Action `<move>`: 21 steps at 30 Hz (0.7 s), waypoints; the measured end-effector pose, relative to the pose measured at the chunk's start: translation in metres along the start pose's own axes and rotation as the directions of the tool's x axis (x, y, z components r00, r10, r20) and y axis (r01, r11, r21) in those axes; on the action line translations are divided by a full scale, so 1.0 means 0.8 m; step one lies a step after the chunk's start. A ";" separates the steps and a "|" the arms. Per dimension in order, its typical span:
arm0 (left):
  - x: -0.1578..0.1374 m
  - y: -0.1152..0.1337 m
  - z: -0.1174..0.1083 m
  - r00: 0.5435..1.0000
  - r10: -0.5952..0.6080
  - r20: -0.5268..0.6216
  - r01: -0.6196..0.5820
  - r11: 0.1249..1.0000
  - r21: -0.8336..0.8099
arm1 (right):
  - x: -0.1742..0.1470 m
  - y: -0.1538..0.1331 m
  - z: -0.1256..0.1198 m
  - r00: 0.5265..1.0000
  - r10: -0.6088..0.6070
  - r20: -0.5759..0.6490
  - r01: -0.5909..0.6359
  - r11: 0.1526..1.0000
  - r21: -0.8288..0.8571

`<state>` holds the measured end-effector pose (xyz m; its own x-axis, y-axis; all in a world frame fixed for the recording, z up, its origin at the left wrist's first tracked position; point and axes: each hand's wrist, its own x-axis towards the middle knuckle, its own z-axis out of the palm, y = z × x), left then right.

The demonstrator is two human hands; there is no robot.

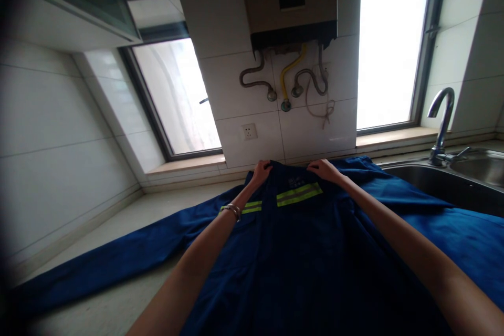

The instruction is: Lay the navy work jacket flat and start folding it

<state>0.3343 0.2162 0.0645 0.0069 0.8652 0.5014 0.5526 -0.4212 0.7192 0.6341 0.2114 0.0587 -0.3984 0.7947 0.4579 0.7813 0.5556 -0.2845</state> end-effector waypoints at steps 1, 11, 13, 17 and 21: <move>-0.001 0.002 0.002 1.000 0.006 -0.024 -0.005 0.999 0.044 | 0.000 -0.001 0.000 0.999 0.036 -0.011 -0.037 0.997 -0.063; -0.029 -0.049 -0.025 0.963 -0.262 0.062 0.135 0.670 0.730 | 0.010 -0.073 0.073 0.995 0.091 -0.027 -0.095 0.919 -0.383; -0.047 -0.080 -0.051 0.950 -0.300 0.091 0.125 0.628 0.768 | 0.010 -0.096 0.101 0.999 0.006 0.048 0.012 0.931 -0.364; -0.092 -0.132 -0.099 0.906 -0.369 0.209 0.076 0.626 0.776 | 0.006 -0.116 0.151 0.976 0.036 0.215 0.033 0.951 -0.308; -0.109 -0.157 -0.122 0.849 -0.472 0.239 0.124 0.617 0.777 | 0.003 -0.095 0.180 0.849 0.288 0.443 -0.207 0.953 -0.223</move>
<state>0.1827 0.1668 -0.0227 -0.0554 0.9980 -0.0291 0.9896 0.0587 0.1314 0.5041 0.2063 -0.0399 -0.3258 0.9431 -0.0659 0.9338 0.3102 -0.1782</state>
